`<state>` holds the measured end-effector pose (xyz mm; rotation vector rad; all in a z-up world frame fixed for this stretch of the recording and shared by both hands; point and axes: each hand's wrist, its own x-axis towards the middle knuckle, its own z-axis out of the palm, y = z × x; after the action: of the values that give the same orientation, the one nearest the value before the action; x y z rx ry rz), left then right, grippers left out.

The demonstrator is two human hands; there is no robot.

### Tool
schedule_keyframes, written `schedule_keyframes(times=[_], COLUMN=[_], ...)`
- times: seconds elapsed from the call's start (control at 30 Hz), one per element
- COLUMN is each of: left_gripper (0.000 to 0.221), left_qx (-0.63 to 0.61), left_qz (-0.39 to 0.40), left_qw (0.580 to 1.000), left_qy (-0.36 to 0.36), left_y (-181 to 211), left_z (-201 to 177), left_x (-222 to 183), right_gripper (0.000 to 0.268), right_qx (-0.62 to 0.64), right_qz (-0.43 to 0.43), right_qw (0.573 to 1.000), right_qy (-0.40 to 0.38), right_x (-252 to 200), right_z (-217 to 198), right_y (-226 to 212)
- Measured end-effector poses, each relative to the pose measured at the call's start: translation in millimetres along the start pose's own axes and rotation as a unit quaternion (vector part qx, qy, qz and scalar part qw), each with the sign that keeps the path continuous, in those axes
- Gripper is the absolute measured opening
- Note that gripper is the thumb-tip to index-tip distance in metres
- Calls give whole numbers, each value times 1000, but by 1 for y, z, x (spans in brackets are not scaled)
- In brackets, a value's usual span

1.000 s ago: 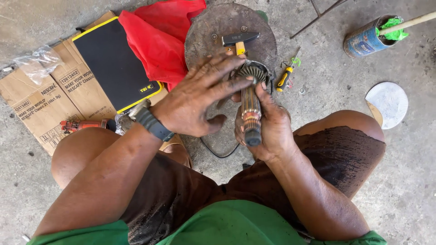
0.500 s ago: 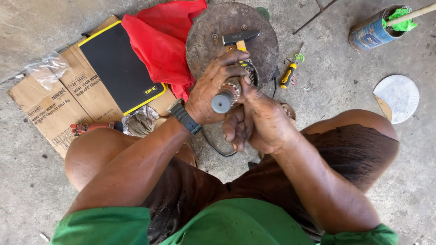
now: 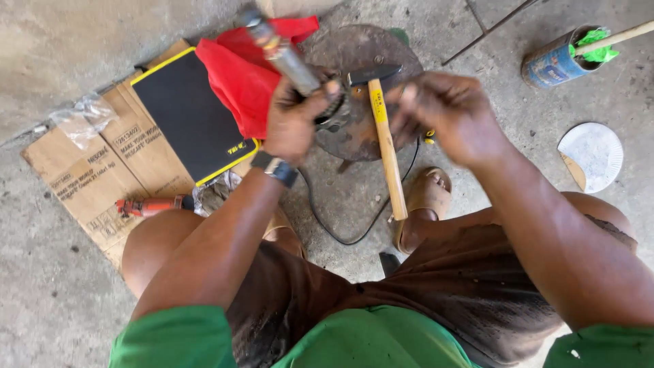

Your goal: Disassembling and repairing the internal components of a hand grinder using a hammer and tools.

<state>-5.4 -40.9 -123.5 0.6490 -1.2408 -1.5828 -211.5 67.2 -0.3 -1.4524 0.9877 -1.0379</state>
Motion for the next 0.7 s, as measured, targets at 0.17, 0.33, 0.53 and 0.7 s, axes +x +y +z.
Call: schedule_keyframes(times=[0.17,0.33,0.53,0.7], left_gripper=[17,22,16,12], left_qx=[-185,-139,56,135], left_qz=[-35,-77,62,88], left_qw=[982,979,996,986], left_qy=[0,130,32,-39], left_y=[52,88,76,92], left_z=[-20,-22,-49,-48], left_x=[4,11,33,38], right_gripper=[33,30,53,38], right_qx=[-144,-146,-525,-460], right_qz=[466,324,146,116], right_qw=[786,790,789,866], right_qy=[379,499,285,160], right_x=[-23,-32,-48,-35], right_z=[-86,-49,30,14], right_y=[161,210,148,130])
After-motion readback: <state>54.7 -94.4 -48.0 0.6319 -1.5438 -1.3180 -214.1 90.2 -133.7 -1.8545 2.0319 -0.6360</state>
